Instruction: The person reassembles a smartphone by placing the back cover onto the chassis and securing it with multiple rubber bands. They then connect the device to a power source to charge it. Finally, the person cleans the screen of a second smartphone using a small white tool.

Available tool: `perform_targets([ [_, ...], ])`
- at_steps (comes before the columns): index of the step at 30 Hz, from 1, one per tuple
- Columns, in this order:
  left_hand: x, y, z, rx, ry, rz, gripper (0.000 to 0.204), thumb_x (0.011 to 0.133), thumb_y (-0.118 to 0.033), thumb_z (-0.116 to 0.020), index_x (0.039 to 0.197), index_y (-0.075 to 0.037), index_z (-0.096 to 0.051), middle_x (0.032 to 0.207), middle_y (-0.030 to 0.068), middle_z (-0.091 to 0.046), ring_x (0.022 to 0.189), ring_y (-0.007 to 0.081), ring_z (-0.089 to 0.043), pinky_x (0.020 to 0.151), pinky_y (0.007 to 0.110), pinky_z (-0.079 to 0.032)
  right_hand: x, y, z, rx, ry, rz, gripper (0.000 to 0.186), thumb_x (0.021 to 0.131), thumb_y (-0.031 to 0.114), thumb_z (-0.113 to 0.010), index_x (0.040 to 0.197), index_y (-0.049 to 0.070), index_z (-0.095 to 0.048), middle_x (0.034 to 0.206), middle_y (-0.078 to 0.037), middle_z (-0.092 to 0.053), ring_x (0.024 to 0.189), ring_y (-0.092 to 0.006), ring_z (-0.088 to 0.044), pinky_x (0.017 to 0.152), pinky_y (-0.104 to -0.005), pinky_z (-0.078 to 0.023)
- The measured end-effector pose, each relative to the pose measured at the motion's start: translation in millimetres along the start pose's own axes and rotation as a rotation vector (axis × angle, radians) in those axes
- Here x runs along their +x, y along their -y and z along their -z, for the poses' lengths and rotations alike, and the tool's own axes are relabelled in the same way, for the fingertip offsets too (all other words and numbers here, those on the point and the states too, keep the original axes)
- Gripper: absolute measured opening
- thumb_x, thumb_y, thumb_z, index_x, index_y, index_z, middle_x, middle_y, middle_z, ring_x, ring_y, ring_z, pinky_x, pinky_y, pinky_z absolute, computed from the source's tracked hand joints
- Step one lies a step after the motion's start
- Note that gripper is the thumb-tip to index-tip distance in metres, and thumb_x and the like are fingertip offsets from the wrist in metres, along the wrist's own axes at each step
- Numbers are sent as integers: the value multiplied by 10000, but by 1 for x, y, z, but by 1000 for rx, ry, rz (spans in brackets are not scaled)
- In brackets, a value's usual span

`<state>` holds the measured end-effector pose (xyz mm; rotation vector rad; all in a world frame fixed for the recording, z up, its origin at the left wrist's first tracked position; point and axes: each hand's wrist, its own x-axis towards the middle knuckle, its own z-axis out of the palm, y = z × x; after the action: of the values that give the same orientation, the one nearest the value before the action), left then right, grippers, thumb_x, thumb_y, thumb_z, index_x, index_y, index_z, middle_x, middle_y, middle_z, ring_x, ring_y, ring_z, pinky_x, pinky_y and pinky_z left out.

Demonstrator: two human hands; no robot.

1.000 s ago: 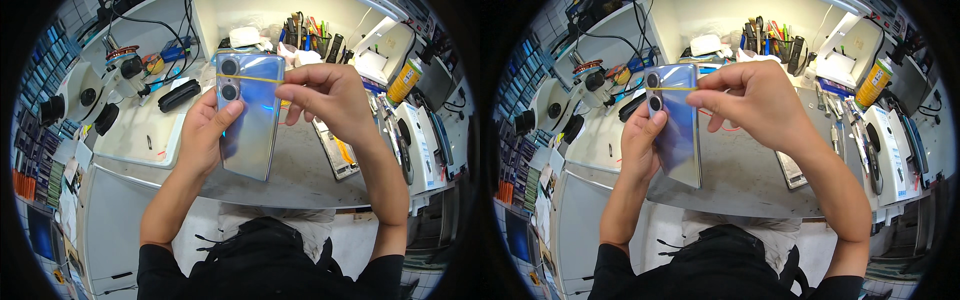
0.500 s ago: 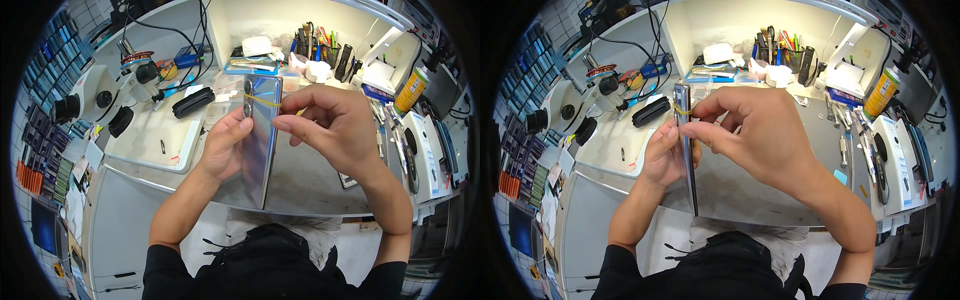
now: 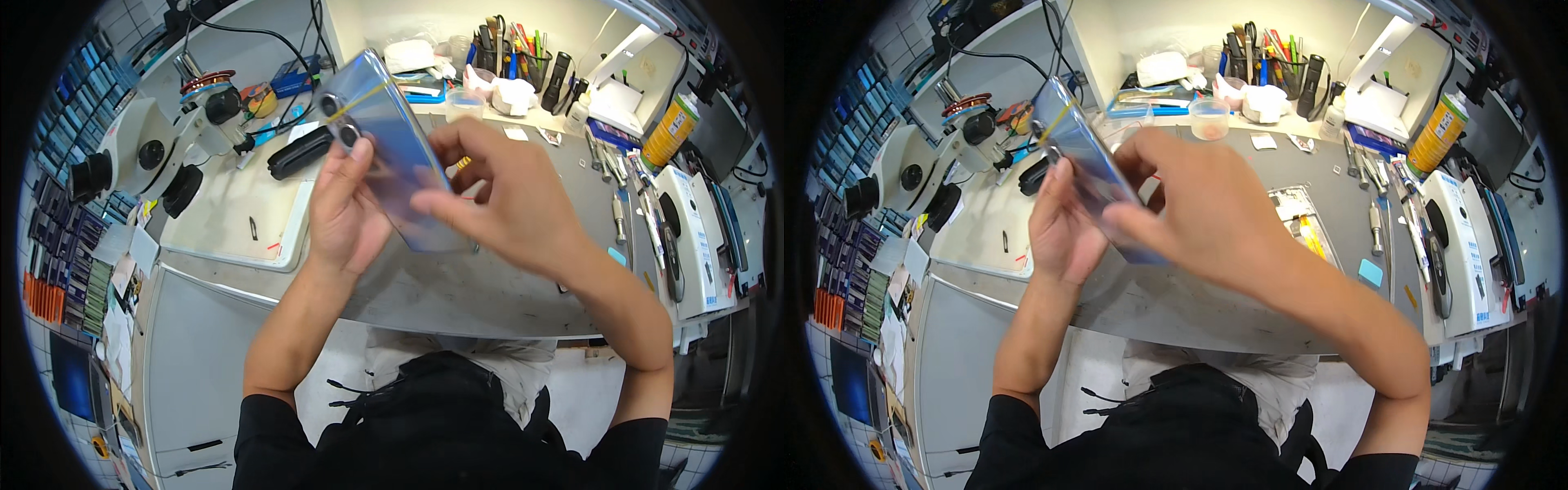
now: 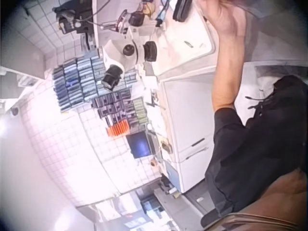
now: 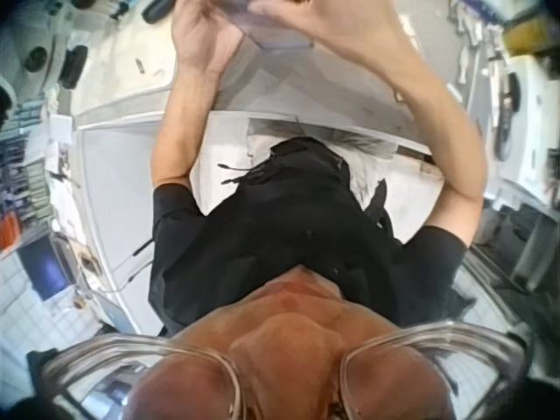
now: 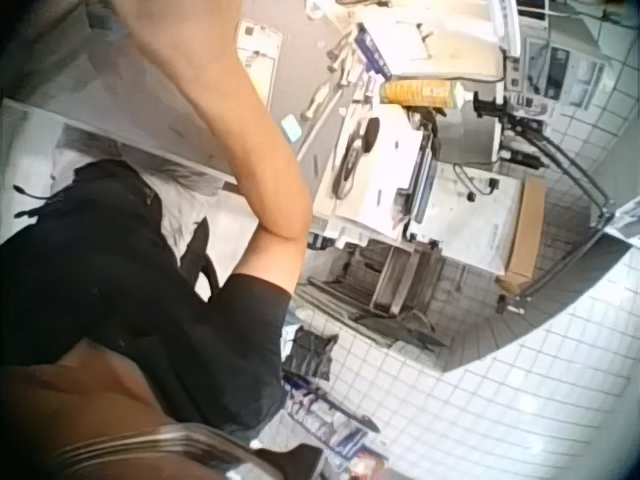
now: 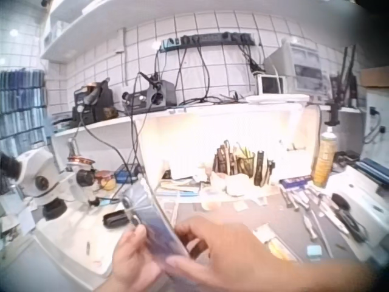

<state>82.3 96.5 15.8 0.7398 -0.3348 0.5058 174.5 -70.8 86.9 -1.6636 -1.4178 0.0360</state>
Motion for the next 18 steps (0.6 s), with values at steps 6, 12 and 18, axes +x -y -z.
perform_targets([
  [6, -1, -36, -1, 408, -35, -223, 535, 895, -96, -679, 1371, -34, -444, 1366, 148, -540, 1274, 241, -521, 1089, 436, -407, 37, -13, 37, 6, 70, 43, 261, 839, 70, -769, 1070, -24, -694, 896, -37, -714, 797, -64, -656, 730, -210, -549],
  [12, 13, -60, -34, 1562, 330, -218, 872, 719, -223, -875, 1429, -9, -417, 1442, 136, -491, 1304, 256, -512, 1117, 427, -385, 67, -12, 35, -440, 332, 412, 260, 745, 104, -799, 988, 30, -740, 828, -97, -725, 730, -221, -697, 731, -328, -549],
  [18, 12, -31, -20, 1281, 12, 128, 518, 878, -33, -711, 1347, 31, -498, 1237, 103, -630, 1101, 145, -618, 917, 261, -489, 68, -21, 17, -334, 122, 367, 217, 812, 162, -767, 988, 45, -716, 847, -65, -712, 815, -192, -691, 738, -334, -542],
])
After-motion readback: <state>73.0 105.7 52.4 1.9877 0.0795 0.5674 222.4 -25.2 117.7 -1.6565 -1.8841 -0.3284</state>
